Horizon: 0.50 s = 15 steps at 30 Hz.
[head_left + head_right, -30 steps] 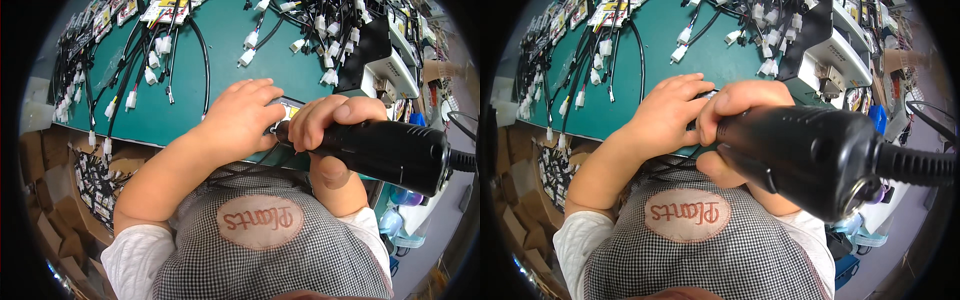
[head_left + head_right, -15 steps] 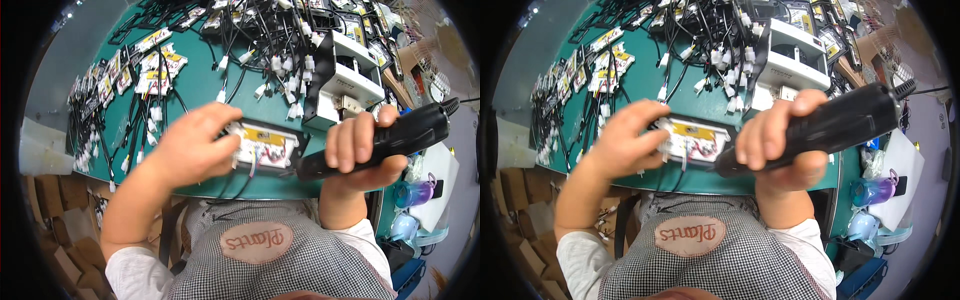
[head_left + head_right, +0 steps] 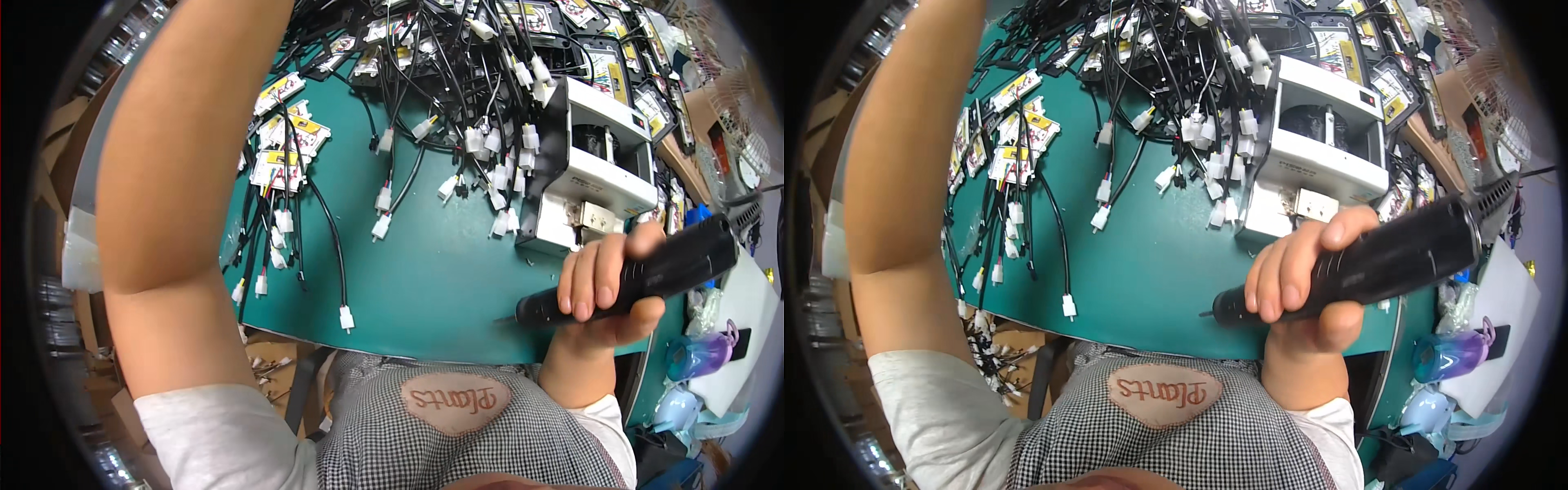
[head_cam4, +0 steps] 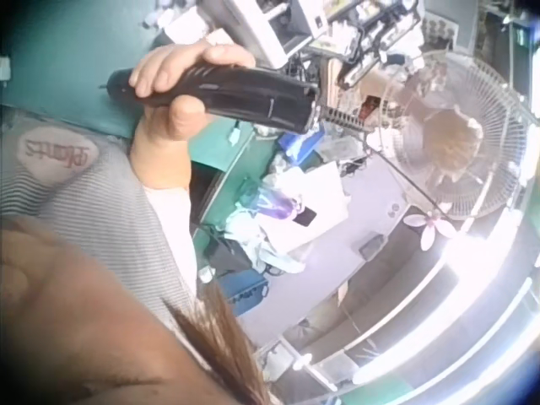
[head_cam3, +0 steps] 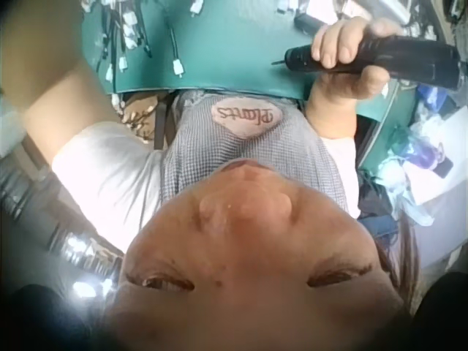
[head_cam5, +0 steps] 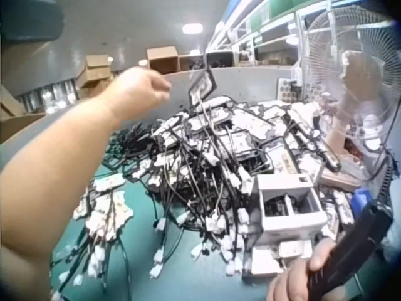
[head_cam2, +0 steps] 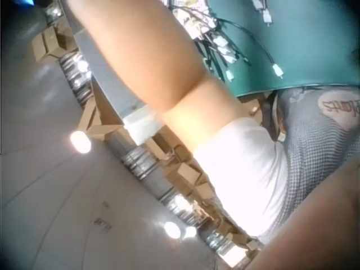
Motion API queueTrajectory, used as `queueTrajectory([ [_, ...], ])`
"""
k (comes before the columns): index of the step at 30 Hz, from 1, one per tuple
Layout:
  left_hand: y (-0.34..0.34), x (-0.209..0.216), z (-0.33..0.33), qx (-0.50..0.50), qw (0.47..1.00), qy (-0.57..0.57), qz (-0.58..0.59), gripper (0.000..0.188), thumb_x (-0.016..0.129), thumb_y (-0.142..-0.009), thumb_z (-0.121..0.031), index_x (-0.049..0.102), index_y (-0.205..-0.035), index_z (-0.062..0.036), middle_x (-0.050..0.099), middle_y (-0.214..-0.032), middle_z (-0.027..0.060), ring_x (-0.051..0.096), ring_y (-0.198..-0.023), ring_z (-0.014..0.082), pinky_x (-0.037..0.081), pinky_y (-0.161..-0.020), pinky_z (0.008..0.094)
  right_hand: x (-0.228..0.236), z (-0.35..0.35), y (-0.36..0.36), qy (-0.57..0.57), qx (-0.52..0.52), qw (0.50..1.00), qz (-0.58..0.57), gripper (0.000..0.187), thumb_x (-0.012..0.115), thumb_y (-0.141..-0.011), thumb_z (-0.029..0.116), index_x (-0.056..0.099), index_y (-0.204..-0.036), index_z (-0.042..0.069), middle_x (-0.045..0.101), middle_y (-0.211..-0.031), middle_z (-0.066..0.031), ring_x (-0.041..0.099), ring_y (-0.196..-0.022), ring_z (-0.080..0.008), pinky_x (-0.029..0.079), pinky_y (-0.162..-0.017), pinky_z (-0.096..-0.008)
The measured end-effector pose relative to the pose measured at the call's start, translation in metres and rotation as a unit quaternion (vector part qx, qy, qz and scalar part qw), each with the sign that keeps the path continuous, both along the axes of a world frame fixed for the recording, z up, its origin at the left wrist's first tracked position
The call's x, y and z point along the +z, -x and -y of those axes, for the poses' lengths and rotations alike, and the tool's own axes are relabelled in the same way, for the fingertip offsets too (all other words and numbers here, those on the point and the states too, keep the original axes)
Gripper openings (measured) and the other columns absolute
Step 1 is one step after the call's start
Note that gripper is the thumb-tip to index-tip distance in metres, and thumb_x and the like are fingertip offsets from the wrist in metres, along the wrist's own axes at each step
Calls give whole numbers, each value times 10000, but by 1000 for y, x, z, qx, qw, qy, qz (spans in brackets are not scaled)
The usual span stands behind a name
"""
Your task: The person repeatedly picks up small electronic modules with attached wires from a pile on a green workbench. They place each module into a black rectangular frame and use a black electric screwdriver to tighten screws into the module. After securing the unit, they remove it from the frame and place it back onto the workbench, repeating this process for multiple units.
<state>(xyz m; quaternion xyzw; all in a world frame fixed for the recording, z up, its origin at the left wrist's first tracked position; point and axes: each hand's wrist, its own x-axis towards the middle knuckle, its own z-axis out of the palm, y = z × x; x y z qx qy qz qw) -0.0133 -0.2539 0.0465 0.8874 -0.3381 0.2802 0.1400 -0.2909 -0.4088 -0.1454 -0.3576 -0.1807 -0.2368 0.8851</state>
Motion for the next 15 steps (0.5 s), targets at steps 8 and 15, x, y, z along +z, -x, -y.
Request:
queueTrajectory([
  [8, -131, -143, -112, 188, 965, -79, -164, 443, 639, -807, -430, 679, -1084, -86, 685, -1039, 139, 647, -967, 267, 488, -859, 363, -7, -13, -11, 3, 36, 999, -3, 552, 774, -780, 297, 381, -1073, 44, 543, -653, -56, 562, -484, -175, 503, -443, -308],
  [15, -187, -229, -137, 355, 892, -5, -278, 724, 605, -793, -560, 531, -1294, -43, 584, -1261, 155, 554, -1162, 295, 392, -1001, 367, -7, -12, -11, -39, 44, 997, -43, 598, 819, -737, 226, 393, -1100, 15, 577, -690, -111, 610, -557, -233, 532, -500, -357],
])
